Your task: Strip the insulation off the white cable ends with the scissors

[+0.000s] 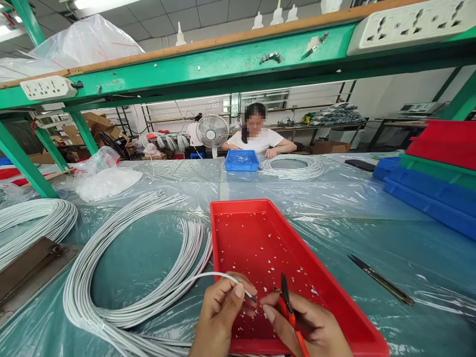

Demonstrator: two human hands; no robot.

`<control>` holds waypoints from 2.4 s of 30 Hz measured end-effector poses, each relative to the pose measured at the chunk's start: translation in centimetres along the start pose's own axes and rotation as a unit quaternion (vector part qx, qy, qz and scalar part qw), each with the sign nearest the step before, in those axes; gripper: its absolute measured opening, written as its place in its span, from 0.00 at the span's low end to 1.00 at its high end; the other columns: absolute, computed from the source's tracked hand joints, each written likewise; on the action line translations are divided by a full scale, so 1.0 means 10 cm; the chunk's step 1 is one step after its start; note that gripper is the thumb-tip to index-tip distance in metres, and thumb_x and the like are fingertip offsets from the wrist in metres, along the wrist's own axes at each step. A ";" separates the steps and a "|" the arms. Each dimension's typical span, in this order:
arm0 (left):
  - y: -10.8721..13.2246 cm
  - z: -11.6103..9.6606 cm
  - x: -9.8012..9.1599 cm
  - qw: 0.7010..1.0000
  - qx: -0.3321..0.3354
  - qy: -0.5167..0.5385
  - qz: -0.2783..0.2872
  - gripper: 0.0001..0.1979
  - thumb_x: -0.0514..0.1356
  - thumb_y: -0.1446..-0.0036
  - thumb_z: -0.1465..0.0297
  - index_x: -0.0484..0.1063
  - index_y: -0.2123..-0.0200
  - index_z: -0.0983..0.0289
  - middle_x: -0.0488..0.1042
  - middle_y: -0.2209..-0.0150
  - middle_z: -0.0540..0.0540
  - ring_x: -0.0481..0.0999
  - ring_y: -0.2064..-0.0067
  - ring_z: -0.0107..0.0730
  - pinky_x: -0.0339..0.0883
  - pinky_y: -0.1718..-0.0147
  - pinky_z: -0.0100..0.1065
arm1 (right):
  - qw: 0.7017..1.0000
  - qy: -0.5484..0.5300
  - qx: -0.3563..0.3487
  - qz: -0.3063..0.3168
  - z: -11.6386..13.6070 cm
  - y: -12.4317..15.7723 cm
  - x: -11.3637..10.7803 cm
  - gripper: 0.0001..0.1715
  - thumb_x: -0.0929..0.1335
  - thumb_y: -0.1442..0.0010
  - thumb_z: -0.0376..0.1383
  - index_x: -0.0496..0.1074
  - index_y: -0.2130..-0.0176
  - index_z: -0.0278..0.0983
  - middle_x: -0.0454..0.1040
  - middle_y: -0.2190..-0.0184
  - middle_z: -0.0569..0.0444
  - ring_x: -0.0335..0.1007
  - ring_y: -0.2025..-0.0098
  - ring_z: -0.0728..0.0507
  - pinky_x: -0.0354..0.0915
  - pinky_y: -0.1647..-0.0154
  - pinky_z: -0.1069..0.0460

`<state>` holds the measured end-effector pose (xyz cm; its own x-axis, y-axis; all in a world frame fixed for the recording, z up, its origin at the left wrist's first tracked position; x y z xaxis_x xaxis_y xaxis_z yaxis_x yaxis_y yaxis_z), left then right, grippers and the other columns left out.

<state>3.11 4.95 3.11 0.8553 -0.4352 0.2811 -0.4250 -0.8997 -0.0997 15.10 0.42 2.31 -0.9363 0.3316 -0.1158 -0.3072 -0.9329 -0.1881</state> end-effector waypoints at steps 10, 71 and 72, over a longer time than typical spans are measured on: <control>0.01 0.12 0.03 0.999 -0.016 -0.047 0.011 0.15 0.55 0.46 0.60 0.74 0.67 0.67 0.69 0.72 0.55 0.68 0.72 0.30 0.64 0.72 0.29 | 0.998 -0.009 -0.033 0.047 -0.06 -0.06 -0.01 0.08 0.70 0.50 0.39 0.73 0.74 0.36 0.71 0.80 0.56 0.67 0.77 0.46 0.65 0.74 0.55; 0.03 0.07 0.05 0.965 0.028 -0.253 0.058 0.17 0.53 0.45 0.62 0.74 0.73 0.68 0.69 0.80 0.52 0.58 0.80 0.24 0.53 0.80 0.25 | 0.972 -0.187 0.116 0.087 -0.12 -0.10 -0.03 0.06 0.74 0.59 0.34 0.75 0.76 0.34 0.67 0.81 0.58 0.59 0.80 0.52 0.60 0.80 0.58; 0.03 0.05 0.06 0.963 0.037 -0.261 0.061 0.16 0.53 0.44 0.63 0.74 0.73 0.68 0.70 0.80 0.53 0.58 0.80 0.24 0.53 0.80 0.25 | 0.972 -0.185 0.114 0.089 -0.10 -0.10 -0.03 0.06 0.74 0.58 0.35 0.75 0.77 0.35 0.66 0.82 0.59 0.58 0.80 0.52 0.60 0.80 0.58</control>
<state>3.69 4.39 2.79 0.8414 -0.4778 -0.2526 -0.5254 -0.8326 -0.1754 15.84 1.43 1.51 -0.9622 0.1278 0.2406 -0.1245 -0.9918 0.0291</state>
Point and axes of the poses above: each hand's wrist, its own y-axis away from the middle knuckle, its own x-axis out of the palm, z = x × y, the point moved 5 cm from there along -y, towards the middle knuckle
